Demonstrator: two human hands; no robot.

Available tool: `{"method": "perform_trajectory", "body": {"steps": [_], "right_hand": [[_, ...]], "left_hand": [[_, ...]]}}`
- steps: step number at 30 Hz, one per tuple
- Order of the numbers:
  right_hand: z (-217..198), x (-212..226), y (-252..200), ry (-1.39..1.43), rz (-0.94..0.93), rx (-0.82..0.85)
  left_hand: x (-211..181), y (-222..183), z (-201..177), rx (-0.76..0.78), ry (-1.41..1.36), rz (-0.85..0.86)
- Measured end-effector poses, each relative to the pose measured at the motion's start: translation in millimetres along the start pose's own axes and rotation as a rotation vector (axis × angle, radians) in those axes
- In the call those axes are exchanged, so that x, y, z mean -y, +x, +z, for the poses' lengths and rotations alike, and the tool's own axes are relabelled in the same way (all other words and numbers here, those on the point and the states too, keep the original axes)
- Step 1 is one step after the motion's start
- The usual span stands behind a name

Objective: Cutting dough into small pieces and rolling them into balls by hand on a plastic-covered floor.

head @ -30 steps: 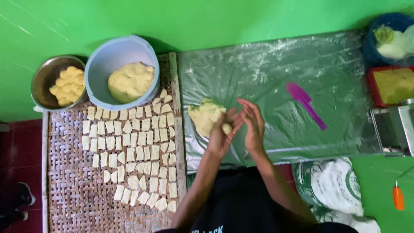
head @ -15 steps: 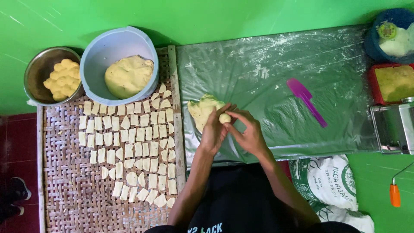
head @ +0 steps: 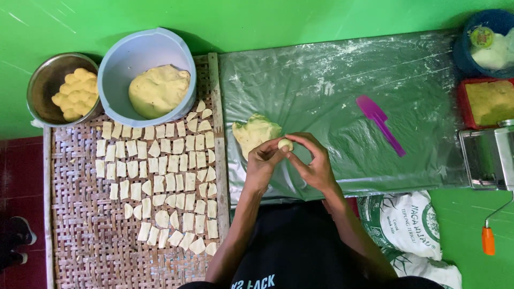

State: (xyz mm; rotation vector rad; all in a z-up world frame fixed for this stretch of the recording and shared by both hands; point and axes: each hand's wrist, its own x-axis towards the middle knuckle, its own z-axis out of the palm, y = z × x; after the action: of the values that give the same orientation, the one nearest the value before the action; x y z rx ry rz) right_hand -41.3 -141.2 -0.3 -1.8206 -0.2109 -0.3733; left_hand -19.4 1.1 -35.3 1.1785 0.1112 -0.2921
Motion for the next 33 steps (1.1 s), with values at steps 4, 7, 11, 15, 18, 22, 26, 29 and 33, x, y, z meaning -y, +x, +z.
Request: {"method": "perform_trajectory", "body": {"steps": [4, 7, 11, 15, 18, 22, 26, 29, 33], "right_hand": [[-2.2, 0.4, -3.5, 0.124, 0.035, 0.015], [-7.9, -5.1, -2.3, 0.004, -0.103, 0.141], [-8.8, -14.5, -4.5, -0.072, -0.106, 0.133], [-8.0, -3.5, 2.3, -0.054, -0.093, 0.119], [3.0, -9.6, -9.5, 0.012, -0.006, 0.122], [28.9, 17.0, -23.5, -0.023, -0.013, 0.233], [36.5, 18.4, -22.5, -0.023, 0.058, 0.280], [29.6, 20.3, 4.6, 0.143, 0.181, 0.213], [34.0, 22.3, 15.1, 0.275, 0.422, 0.129]], "left_hand": [[9.4, 0.1, -4.4, 0.039, 0.004, 0.018], [14.4, -0.3, -8.3, 0.057, -0.005, 0.012], [6.8, -2.1, -9.9, 0.068, -0.034, -0.026], [0.5, -2.0, -6.2, 0.084, 0.008, -0.005], [-19.7, 7.4, 0.4, 0.023, -0.385, -0.115], [-23.8, 23.7, 12.6, 0.054, -0.386, -0.201], [9.1, 15.8, 7.1, 0.193, 0.075, -0.113], [13.6, 7.6, 7.6, 0.243, 0.336, -0.083], [-7.2, 10.8, 15.2, 0.114, -0.081, -0.179]]}}
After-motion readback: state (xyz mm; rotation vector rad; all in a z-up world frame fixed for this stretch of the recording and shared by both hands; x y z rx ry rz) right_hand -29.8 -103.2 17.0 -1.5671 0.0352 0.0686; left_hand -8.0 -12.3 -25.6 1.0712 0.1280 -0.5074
